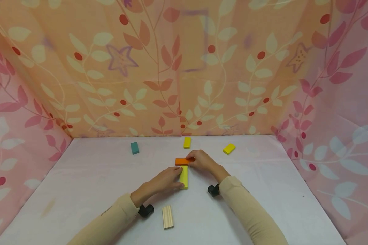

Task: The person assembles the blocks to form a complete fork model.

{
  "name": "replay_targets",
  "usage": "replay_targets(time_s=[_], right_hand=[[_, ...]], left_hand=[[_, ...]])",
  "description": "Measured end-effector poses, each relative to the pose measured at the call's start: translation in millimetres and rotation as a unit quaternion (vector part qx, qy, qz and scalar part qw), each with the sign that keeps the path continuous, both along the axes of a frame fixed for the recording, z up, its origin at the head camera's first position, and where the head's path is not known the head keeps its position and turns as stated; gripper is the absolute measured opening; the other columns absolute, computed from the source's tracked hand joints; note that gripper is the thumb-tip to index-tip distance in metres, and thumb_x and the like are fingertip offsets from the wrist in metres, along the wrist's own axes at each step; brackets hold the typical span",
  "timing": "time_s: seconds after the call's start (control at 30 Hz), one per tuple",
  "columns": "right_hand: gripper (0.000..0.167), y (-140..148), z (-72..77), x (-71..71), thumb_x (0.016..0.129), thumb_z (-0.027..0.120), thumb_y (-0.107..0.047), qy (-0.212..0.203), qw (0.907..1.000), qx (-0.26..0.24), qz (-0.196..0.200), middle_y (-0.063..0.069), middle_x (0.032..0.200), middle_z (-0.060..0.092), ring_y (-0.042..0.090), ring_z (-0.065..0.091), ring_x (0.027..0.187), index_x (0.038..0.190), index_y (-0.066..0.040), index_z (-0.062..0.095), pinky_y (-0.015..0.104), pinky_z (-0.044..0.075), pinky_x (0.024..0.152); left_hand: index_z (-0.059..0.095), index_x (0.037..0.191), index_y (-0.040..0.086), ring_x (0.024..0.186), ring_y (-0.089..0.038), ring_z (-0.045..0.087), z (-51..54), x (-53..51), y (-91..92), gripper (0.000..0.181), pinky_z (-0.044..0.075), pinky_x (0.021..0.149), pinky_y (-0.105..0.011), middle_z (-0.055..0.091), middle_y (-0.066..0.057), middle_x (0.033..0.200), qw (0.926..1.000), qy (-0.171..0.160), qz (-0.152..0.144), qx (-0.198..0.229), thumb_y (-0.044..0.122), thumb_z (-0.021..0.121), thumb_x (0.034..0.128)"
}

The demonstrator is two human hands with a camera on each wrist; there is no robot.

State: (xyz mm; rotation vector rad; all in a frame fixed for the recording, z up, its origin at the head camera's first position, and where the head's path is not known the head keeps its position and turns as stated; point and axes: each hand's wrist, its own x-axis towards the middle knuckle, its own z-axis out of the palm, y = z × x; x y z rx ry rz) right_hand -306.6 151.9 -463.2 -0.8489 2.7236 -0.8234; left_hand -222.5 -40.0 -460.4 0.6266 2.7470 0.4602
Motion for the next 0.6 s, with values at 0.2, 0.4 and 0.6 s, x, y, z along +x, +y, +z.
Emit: replay_targets(time_s=[0.2,0.4,0.6], right_hand=[[0.024,-0.8,2.1,1.8,0.088,0.071,-0.009,-0.004,0.9999,0.001,0.012,0.010,0.114,0.071,0.028,0.064,0.110,0.112,-0.003,0.072,0.045,0.050,0.101],[0.023,-1.1,3.5,1.2,0.088,0.071,-0.010,-0.002,0.9996,0.001,0.027,0.010,0.112,0.072,0.028,0.064,0.109,0.110,-0.004,0.072,0.046,0.050,0.100],[0.023,-1.7,0.5,-1.0,0.089,0.070,-0.010,-0.003,0.9994,0.000,0.035,0.010,0.112,0.072,0.027,0.064,0.108,0.111,-0.004,0.072,0.045,0.050,0.101]], left_hand=[[0.046,0.144,0.004,0.137,-0.024,0.046,0.3,1.0,-0.3,0.071,0.039,0.114,-0.039,0.049,-0.011,0.147,0.9999,0.008,-0.007,-0.010,0.043,0.068,0.0888],[0.048,0.143,0.004,0.134,-0.023,0.048,-0.5,0.1,0.0,0.070,0.040,0.113,-0.038,0.051,-0.011,0.145,0.9996,0.016,-0.013,-0.019,0.044,0.069,0.0887],[0.048,0.142,0.003,0.131,-0.023,0.050,-0.1,0.4,-0.9,0.069,0.041,0.112,-0.037,0.052,-0.011,0.143,0.9995,0.024,-0.019,-0.011,0.042,0.069,0.0888]])
